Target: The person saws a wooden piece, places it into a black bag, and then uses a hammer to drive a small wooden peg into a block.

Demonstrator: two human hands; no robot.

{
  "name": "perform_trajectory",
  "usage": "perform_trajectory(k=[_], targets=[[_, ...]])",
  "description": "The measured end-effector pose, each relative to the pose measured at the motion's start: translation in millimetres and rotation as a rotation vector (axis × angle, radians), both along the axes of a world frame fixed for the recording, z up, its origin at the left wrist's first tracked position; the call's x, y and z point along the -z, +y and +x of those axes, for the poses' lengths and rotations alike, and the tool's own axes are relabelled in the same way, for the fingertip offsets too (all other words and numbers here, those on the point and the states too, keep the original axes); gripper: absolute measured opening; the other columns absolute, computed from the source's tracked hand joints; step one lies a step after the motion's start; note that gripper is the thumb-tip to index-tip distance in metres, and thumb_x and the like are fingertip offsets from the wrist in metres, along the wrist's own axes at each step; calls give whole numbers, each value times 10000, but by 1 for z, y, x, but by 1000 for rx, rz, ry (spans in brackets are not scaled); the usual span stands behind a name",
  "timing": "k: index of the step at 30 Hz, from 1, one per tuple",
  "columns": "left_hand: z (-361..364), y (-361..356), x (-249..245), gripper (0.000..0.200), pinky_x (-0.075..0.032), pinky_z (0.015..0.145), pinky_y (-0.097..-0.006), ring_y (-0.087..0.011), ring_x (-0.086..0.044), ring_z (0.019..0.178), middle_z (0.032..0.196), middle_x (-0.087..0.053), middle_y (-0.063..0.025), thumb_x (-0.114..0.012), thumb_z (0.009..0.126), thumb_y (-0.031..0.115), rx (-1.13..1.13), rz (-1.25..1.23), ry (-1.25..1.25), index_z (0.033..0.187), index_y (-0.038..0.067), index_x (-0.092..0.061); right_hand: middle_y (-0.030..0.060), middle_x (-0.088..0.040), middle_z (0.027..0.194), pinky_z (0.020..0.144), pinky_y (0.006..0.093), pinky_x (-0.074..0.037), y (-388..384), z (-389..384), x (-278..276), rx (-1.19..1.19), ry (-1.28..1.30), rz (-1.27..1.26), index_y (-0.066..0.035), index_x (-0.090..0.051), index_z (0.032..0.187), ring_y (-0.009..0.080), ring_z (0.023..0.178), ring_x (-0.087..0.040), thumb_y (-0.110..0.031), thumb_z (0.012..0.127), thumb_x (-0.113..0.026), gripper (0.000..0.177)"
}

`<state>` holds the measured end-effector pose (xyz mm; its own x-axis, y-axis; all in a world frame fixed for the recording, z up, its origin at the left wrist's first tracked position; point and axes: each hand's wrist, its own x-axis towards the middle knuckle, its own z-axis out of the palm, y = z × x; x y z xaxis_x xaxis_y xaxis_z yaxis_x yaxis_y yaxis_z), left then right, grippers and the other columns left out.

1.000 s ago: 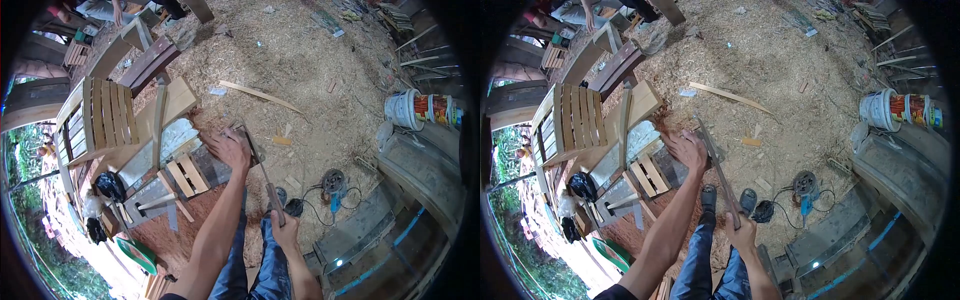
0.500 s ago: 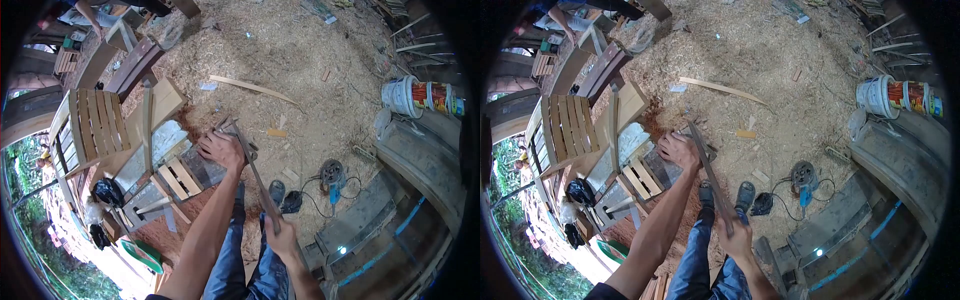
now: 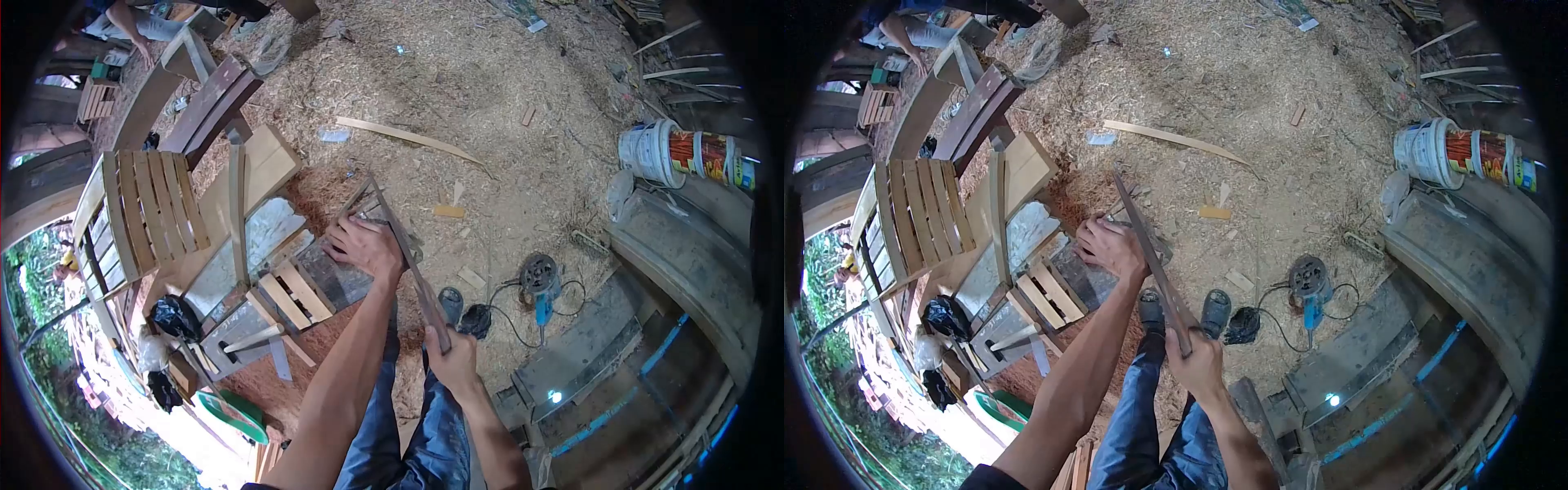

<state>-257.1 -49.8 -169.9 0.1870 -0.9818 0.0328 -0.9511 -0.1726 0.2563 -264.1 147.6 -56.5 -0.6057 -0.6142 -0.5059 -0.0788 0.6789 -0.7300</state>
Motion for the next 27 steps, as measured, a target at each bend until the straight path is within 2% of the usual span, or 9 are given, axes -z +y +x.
perform_trajectory(k=[4, 6, 10, 15, 16, 17, 20, 22, 27], targets=[[1, -2, 10, 260, -161, 1113, -469, -274, -417, 1171, 1122, -467, -131, -385, 938, 202, 5, -62, -21, 1104, 68, -534, 230, -618, 694, 531, 400, -495, 42, 8, -33, 85, -32, -50, -21, -673, 945, 369, 649, -652, -206, 857, -610, 214], [1, 2, 11, 258, -153, 1117, -470, -272, -411, 1173, 1125, -463, -124, -388, 939, 207, 9, -65, -54, 1105, 68, -527, 230, -621, 707, 537, 381, -501, 58, 13, -27, 69, -95, 69, -28, -662, 1007, 361, 661, -659, -186, 857, -605, 226], [1, -2, 11, 254, -157, 1115, -470, -274, -413, 1169, 1124, -465, -120, -394, 938, 210, 11, -85, -39, 1104, 70, -526, 236, -626, 743, 520, 373, -495, -4, -2, 9, -52, -56, 65, -17, -671, 970, 333, 669, -674, -193, 842, -623, 222], [1, 1, 8, 248, -164, 1109, -467, -277, -417, 1156, 1099, -470, -120, -381, 951, 219, 11, -81, -41, 1092, 79, -529, 239, -620, 733, 525, 400, -490, 60, 17, -24, 15, 37, -71, 0, -671, 936, 349, 691, -664, -200, 839, -634, 225], [-1, -4, 11, 248, -164, 1109, -467, -277, -417, 1156, 1099, -470, -120, -381, 951, 219, 8, -84, -38, 1092, 79, -529, 242, -615, 727, 525, 411, -486, 62, 15, -29, 29, 97, -144, 4, -671, 924, 361, 697, -656, -200, 840, -636, 223], [-2, -2, 13, 246, -161, 1111, -466, -275, -418, 1157, 1095, -471, -119, -376, 954, 218, 2, -88, -48, 1089, 81, -530, 242, -629, 754, 515, 428, -483, 59, 15, -32, 60, 15, -68, 6, -674, 928, 390, 687, -641, -197, 836, -631, 227], [3, 1, 19, 239, -155, 1115, -465, -272, -419, 1159, 1093, -471, -120, -372, 955, 212, 0, -116, -57, 1081, 83, -530, 236, -648, 830, 525, 418, -496, 10, 3, 8, -37, -25, 22, 2, -677, 964, 387, 712, -652, -172, 832, -616, 227], [4, 0, 14, 228, -203, 1093, -473, -269, -445, 1124, 1099, -486, -93, -385, 952, 227, 12, -108, -53, 1047, 107, -553, 230, -648, 817, 529, 417, -497, 10, 2, 17, -52, -15, -2, 2, -679, 943, 390, 700, -649, -174, 833, -619, 216], [2, 0, 15, 226, -175, 1105, -473, -272, -432, 1143, 1093, -478, -108, -389, 947, 215, 11, -120, -60, 1057, 90, -542, 227, -619, 733, 524, 415, -483, 45, 11, -15, 75, 33, -161, 7, -669, 863, 391, 653, -636, -194, 842, -634, 205]])
